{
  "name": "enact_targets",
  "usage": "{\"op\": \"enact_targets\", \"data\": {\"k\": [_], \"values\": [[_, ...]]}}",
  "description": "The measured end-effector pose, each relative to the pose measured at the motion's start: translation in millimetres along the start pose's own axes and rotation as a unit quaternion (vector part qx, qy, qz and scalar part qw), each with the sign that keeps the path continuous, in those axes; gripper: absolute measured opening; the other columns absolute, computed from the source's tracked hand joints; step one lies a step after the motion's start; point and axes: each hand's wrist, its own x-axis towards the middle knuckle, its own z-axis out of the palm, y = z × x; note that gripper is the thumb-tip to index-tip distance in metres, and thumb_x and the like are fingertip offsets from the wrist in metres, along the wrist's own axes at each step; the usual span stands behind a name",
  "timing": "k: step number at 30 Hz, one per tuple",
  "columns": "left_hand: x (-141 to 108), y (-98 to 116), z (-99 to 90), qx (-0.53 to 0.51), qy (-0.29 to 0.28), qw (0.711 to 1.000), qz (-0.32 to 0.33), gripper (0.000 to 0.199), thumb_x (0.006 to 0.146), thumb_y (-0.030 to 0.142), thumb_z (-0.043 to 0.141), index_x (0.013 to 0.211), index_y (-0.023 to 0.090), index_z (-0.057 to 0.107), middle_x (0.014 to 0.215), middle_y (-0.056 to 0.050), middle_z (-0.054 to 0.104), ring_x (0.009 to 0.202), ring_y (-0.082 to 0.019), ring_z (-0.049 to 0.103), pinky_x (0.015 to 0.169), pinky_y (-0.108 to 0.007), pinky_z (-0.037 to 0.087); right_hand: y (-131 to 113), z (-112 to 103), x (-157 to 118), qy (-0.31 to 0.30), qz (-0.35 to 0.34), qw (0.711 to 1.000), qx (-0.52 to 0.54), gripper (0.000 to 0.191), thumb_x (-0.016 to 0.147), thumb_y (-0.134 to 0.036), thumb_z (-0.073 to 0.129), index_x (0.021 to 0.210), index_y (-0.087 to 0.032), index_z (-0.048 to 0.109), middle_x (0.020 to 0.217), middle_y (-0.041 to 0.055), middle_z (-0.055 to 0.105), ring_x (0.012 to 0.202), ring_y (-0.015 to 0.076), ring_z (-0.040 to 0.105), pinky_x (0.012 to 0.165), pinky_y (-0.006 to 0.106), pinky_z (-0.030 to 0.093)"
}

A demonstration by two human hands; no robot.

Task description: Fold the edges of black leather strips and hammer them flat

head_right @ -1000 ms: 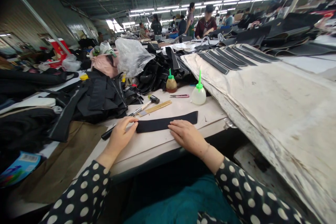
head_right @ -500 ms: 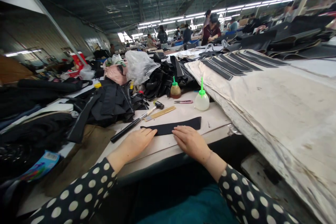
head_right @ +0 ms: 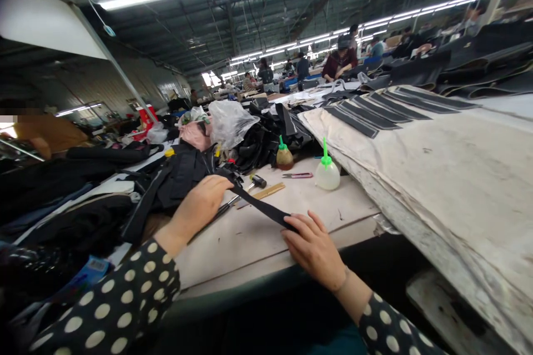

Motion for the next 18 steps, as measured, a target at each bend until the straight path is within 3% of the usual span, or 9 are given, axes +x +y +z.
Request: {"op": "enact_targets", "data": {"k": [2, 5, 7, 9, 13, 16, 18], "values": [[5.0, -48.6, -22.8, 0.039, 0.067, 0.997, -0.020, 0.029, 0.080, 0.008, 0.035, 0.097, 0.018, 0.056, 0.103, -0.005, 0.059, 0.104, -0.021, 0.053, 0.096, -0.041, 0.043, -0.9, -0.1, 0.0, 0.000, 0.002, 1.000, 0.004, 0.022, 0.086, -0.020, 0.048, 0.104, -0.024, 0.061, 0.118, 0.0063, 0.058, 0.114, 0.0225, 0.049, 0.103, 0.049, 0.031], [12.8, -121.2, -44.3, 0.091, 0.151, 0.983, -0.060, 0.036, 0.075, 0.009, 0.036, 0.106, 0.021, 0.051, 0.125, 0.000, 0.046, 0.123, -0.029, 0.040, 0.101, -0.054, 0.033, -1.9, 0.7, 1.1, 0.000, 0.007, 1.000, 0.016, 0.021, 0.086, -0.021, 0.048, 0.103, -0.024, 0.060, 0.114, 0.0053, 0.060, 0.112, 0.0209, 0.049, 0.104, 0.047, 0.031], [20.6, -140.9, -40.1, 0.100, 0.174, 0.977, -0.074, 0.042, 0.075, 0.014, 0.039, 0.116, 0.023, 0.046, 0.139, 0.000, 0.032, 0.130, -0.034, 0.029, 0.104, -0.058, 0.026, -2.0, 3.1, 2.1, -0.001, 0.013, 1.000, 0.025, 0.019, 0.087, -0.022, 0.047, 0.102, -0.024, 0.059, 0.112, 0.0046, 0.060, 0.110, 0.0195, 0.050, 0.104, 0.045, 0.030], [28.3, -124.5, -21.9, 0.063, 0.144, 0.986, -0.053, 0.040, 0.077, 0.018, 0.040, 0.116, 0.025, 0.046, 0.137, -0.002, 0.037, 0.126, -0.032, 0.035, 0.103, -0.056, 0.031, -2.5, 5.6, 3.3, -0.003, 0.021, 0.999, 0.035, 0.018, 0.088, -0.023, 0.046, 0.100, -0.024, 0.059, 0.111, 0.0039, 0.061, 0.109, 0.0184, 0.050, 0.105, 0.044, 0.029], [39.4, -25.9, 35.8, -0.044, 0.064, 0.997, 0.014, 0.030, 0.084, 0.024, 0.040, 0.111, 0.021, 0.053, 0.117, -0.008, 0.057, 0.110, -0.024, 0.052, 0.097, -0.046, 0.042, -3.9, -3.2, 12.0, -0.024, 0.031, 0.997, 0.063, 0.015, 0.088, -0.023, 0.046, 0.094, -0.022, 0.060, 0.105, 0.0043, 0.061, 0.100, 0.0177, 0.053, 0.095, 0.038, 0.040], [47.6, 37.6, 76.5, -0.134, 0.013, 0.990, 0.048, 0.027, 0.084, 0.020, 0.041, 0.104, 0.020, 0.058, 0.108, -0.008, 0.062, 0.103, -0.022, 0.056, 0.091, -0.041, 0.046, 7.7, -33.9, 29.8, -0.006, 0.039, 0.997, 0.070, 0.019, 0.089, -0.022, 0.043, 0.097, -0.019, 0.061, 0.097, 0.0059, 0.063, 0.089, 0.0166, 0.056, 0.081, 0.030, 0.046], [52.1, 60.4, 96.2, -0.179, -0.010, 0.983, 0.046, 0.025, 0.082, 0.017, 0.042, 0.100, 0.020, 0.060, 0.103, -0.007, 0.064, 0.100, -0.021, 0.058, 0.087, -0.039, 0.049, 28.4, -65.0, 46.1, 0.054, 0.086, 0.994, 0.046, 0.020, 0.090, -0.023, 0.042, 0.097, -0.019, 0.061, 0.094, 0.0066, 0.063, 0.088, 0.0161, 0.056, 0.080, 0.028, 0.046]]}}
